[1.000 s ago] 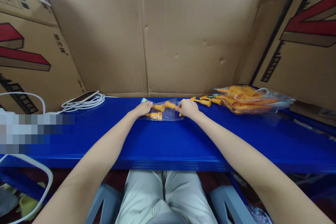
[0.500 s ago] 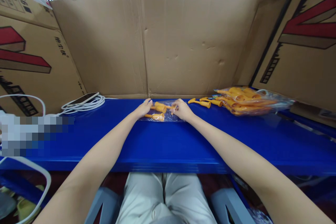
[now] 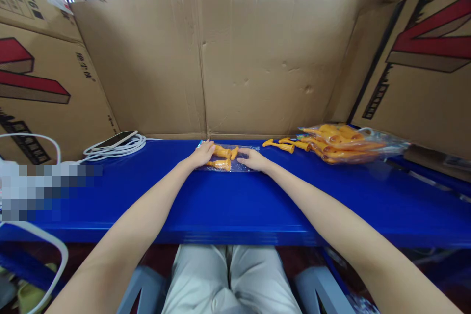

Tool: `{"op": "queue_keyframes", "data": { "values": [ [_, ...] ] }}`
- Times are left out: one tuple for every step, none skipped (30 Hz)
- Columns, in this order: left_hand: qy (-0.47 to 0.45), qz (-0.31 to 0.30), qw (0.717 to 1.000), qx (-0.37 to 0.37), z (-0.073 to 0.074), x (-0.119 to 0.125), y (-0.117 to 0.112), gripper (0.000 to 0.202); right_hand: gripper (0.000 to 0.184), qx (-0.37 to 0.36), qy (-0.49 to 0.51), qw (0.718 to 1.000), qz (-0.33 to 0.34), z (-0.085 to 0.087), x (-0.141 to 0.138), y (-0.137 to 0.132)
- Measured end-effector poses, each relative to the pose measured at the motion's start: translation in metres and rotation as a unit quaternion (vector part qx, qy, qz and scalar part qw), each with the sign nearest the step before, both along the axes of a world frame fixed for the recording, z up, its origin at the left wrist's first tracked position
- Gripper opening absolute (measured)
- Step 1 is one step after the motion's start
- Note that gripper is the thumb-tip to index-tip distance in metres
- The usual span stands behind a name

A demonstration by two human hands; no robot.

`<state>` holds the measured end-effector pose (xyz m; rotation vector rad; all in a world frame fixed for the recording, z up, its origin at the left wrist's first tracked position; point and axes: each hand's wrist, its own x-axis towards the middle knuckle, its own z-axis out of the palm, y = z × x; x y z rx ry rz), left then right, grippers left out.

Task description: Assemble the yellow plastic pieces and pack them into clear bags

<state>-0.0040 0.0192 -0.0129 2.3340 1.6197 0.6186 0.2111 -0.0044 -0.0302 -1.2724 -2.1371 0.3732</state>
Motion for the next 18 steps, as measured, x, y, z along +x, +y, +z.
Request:
{"op": "queue_keyframes", "data": {
  "values": [
    [0.037, 0.008, 0.999, -0.01, 0.002, 0.001, -0.003, 0.056, 0.03, 0.004, -0.006, 1.0, -0.002, 0.002, 0.0, 0.0],
    [0.07, 0.011, 0.997, -0.02, 0.003, 0.002, -0.006, 0.058, 0.03, 0.006, -0.014, 1.0, -0.013, 0.005, 0.001, -0.001],
    [0.097, 0.008, 0.995, -0.03, 0.004, 0.003, -0.008, 0.059, 0.029, 0.006, -0.024, 0.999, -0.034, 0.009, 0.003, -0.001],
    [0.12, 0.002, 0.992, -0.036, 0.004, 0.003, -0.009, 0.061, 0.028, 0.004, -0.033, 0.997, -0.064, 0.013, 0.007, -0.001],
    [0.138, -0.006, 0.99, -0.041, 0.004, 0.004, -0.01, 0.062, 0.027, 0.001, -0.042, 0.994, -0.101, 0.018, 0.011, -0.001],
    [0.152, -0.011, 0.987, -0.044, 0.003, 0.004, -0.009, 0.063, 0.027, -0.001, -0.049, 0.989, -0.141, 0.022, 0.018, 0.0],
    [0.162, -0.015, 0.986, -0.047, 0.001, 0.003, -0.008, 0.063, 0.027, 0.002, -0.055, 0.981, -0.184, 0.025, 0.025, 0.0],
    [0.166, -0.017, 0.985, -0.049, 0.0, 0.003, -0.006, 0.064, 0.027, 0.011, -0.061, 0.972, -0.228, 0.028, 0.034, 0.001],
    [0.168, -0.018, 0.984, -0.052, -0.001, 0.002, -0.003, 0.064, 0.027, 0.019, -0.071, 0.961, -0.267, 0.029, 0.043, 0.001],
    [0.167, -0.02, 0.984, -0.055, -0.003, 0.001, 0.0, 0.065, 0.027, 0.023, -0.088, 0.948, -0.304, 0.03, 0.053, 0.0],
    [0.164, -0.022, 0.984, -0.058, -0.004, 0.001, 0.002, 0.065, 0.028, 0.027, -0.111, 0.935, -0.336, 0.029, 0.062, 0.0],
    [0.161, -0.024, 0.985, -0.06, -0.005, -0.001, 0.005, 0.066, 0.03, 0.031, -0.138, 0.92, -0.365, 0.028, 0.07, -0.002],
    [0.157, -0.025, 0.985, -0.062, -0.006, -0.002, 0.007, 0.066, 0.033, 0.022, -0.163, 0.907, -0.388, 0.027, 0.077, -0.003],
    [0.152, -0.025, 0.986, -0.062, -0.006, -0.004, 0.01, 0.067, 0.035, 0.005, -0.186, 0.897, -0.402, 0.026, 0.082, -0.004],
    [0.145, -0.023, 0.987, -0.061, -0.007, -0.006, 0.012, 0.067, 0.037, -0.012, -0.205, 0.889, -0.411, 0.025, 0.085, -0.005],
    [0.137, -0.02, 0.989, -0.058, -0.007, -0.008, 0.014, 0.067, 0.037, -0.026, -0.217, 0.883, -0.415, 0.025, 0.087, -0.005],
    [0.127, -0.017, 0.99, -0.055, -0.008, -0.01, 0.016, 0.067, 0.038, -0.036, -0.221, 0.88, -0.418, 0.026, 0.087, -0.004],
    [0.113, -0.015, 0.992, -0.052, -0.009, -0.012, 0.018, 0.067, 0.038, -0.04, -0.217, 0.882, -0.417, 0.028, 0.087, -0.003]
  ]
}}
